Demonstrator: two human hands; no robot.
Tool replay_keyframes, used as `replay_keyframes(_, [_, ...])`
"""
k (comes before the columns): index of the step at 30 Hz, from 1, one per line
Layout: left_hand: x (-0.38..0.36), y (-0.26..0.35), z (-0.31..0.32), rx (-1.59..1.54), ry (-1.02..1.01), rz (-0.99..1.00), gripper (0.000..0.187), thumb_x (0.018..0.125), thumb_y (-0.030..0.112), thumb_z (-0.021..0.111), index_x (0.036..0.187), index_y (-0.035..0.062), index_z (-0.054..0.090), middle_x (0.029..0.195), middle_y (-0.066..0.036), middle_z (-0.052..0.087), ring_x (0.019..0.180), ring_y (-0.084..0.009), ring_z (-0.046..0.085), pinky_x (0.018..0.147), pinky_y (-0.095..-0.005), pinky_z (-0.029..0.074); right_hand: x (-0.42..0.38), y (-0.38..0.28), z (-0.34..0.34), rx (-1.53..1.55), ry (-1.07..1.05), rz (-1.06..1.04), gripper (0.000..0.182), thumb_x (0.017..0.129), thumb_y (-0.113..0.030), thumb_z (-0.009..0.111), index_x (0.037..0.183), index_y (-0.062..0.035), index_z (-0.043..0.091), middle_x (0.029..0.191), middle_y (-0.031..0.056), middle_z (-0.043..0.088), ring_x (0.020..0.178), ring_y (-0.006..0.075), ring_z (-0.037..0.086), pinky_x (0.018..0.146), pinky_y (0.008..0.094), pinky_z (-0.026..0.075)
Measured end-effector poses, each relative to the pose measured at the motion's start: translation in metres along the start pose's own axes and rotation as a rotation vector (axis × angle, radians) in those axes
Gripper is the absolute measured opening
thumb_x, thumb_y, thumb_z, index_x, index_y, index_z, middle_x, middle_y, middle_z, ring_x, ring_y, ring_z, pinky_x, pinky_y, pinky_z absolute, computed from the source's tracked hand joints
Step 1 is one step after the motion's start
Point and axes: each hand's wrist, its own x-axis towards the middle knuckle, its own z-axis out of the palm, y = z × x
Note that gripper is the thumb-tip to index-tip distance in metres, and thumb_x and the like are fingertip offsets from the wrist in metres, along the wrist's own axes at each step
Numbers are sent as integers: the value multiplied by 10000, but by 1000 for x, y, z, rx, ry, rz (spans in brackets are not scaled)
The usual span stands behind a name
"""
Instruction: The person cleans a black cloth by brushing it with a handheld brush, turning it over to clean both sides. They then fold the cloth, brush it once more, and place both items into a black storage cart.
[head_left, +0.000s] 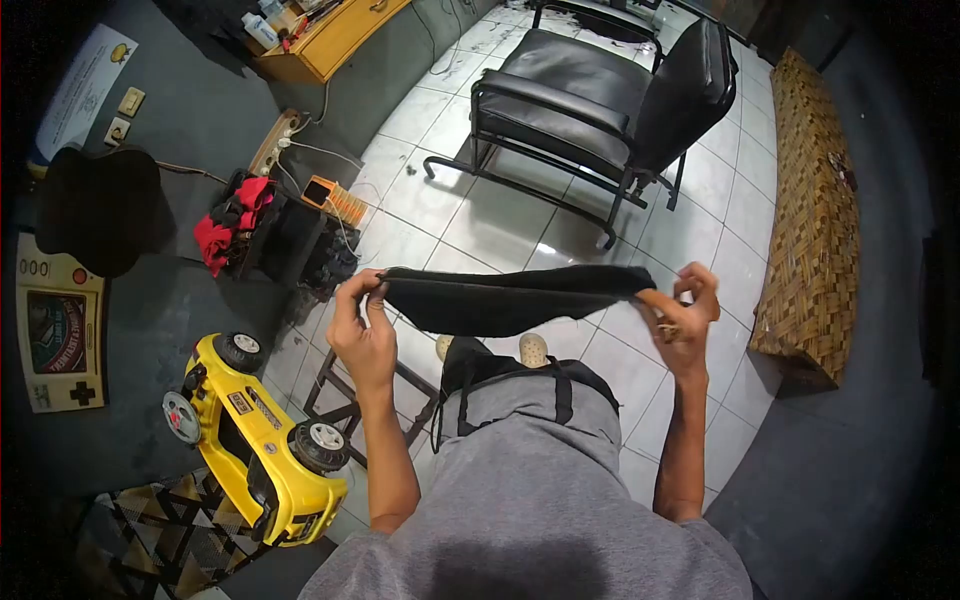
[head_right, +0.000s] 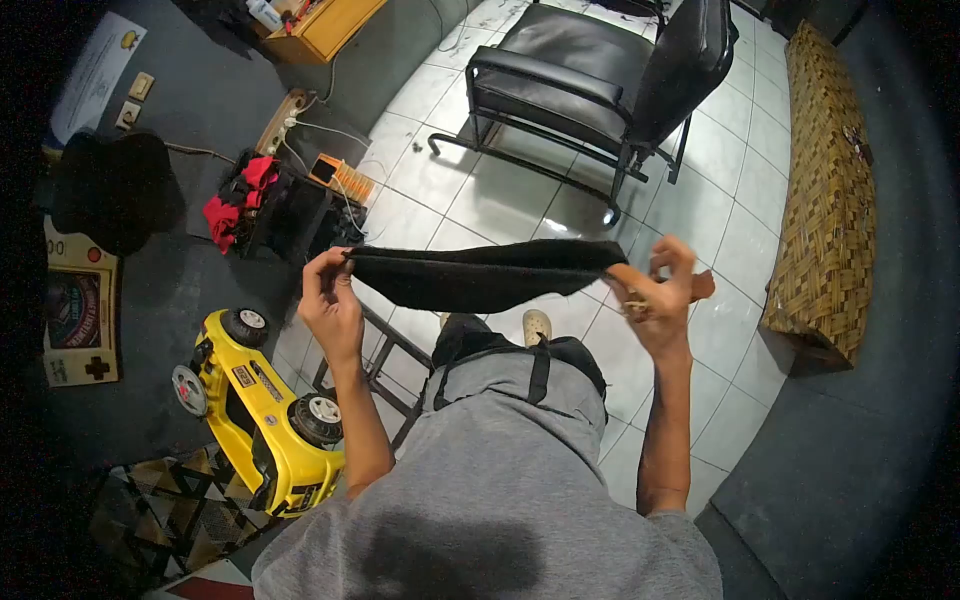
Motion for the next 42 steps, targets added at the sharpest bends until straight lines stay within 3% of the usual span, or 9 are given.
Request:
replay_keyframes(9, [-11, 2, 2, 136, -245, 87, 316, 721, -157, 530, 974, 3, 632, 904, -134, 630, 797, -242, 627, 707, -287, 486, -11, 17, -7, 124, -103, 192, 240, 633, 10, 767, 800, -41, 601, 858, 57, 631, 561, 138, 511, 514, 237, 437])
replay_keyframes(14, [-15, -15, 8, 241, -284, 234, 246, 730, -147, 530, 905, -2, 626, 890, -127, 625, 767, -209, 615, 653, -283, 484, 0, -2, -12, 416, -91, 608, 246, 687, 21, 724, 906, -32, 622, 637, -8, 452, 539, 102, 435, 525, 213, 379])
replay_keyframes(17, [-22, -36, 29, 114, -314, -3, 228, 770, -115, 521, 952, -6, 603, 877, -140, 633, 646, -180, 595, 610, -293, 482, -10, 28, 11, 127, -224, 351, 229, 758, -16, 689, 977, -33, 624, 663, -2, 496, 531, 85, 458, 522, 218, 392])
replay_keyframes(21, [-15, -54, 62, -304, -419, -497, 151, 890, -14, 463, 1008, -57, 548, 826, -127, 651, 592, -169, 643, 575, -260, 515, 2, 40, 36, 345, -267, 675, 135, 865, -75, 592, 993, -45, 624, 759, 77, 631, 493, 90, 524, 523, 209, 410])
replay_keyframes(26, [-6, 18, 45, -111, -67, 39, 182, 825, -79, 510, 987, -24, 569, 942, -138, 636, 875, -204, 631, 739, -298, 513, 27, -5, 5, 516, 136, 475, 262, 857, 54, 452, 1076, 5, 586, 1040, 141, 644, 820, 121, 619, 619, 223, 481])
replay_keyframes(29, [-39, 14, 30, 24, -149, 300, 228, 758, -125, 527, 952, -23, 589, 959, -152, 635, 911, -247, 627, 763, -314, 507, -8, 0, 5, 491, 258, 272, 385, 802, 169, 383, 1107, 16, 561, 1140, 174, 604, 899, 196, 629, 668, 276, 515])
replay_keyframes(34, [-117, -74, 28, 67, -616, -242, 199, 796, -104, 494, 941, -27, 606, 820, -129, 657, 778, -172, 658, 670, -270, 511, -97, 26, 26, 375, -558, 779, 202, 813, 66, 519, 982, 28, 622, 741, 103, 649, 605, 132, 620, 582, 251, 480])
replay_keyframes(39, [-115, -72, 25, -51, -517, -515, 186, 857, -55, 450, 956, -23, 603, 795, -129, 654, 743, -184, 665, 651, -273, 505, -110, 15, 25, 398, -500, 982, 157, 842, -10, 547, 970, 23, 632, 690, 90, 653, 612, 122, 628, 580, 243, 482])
replay_keyframes(42, [-86, -56, 39, 71, -291, -193, 202, 858, -59, 431, 963, -20, 599, 847, -139, 650, 785, -176, 647, 725, -280, 493, -87, 11, 32, 429, -230, 834, 169, 846, -15, 559, 996, 26, 625, 740, 94, 660, 679, 118, 627, 614, 235, 488])
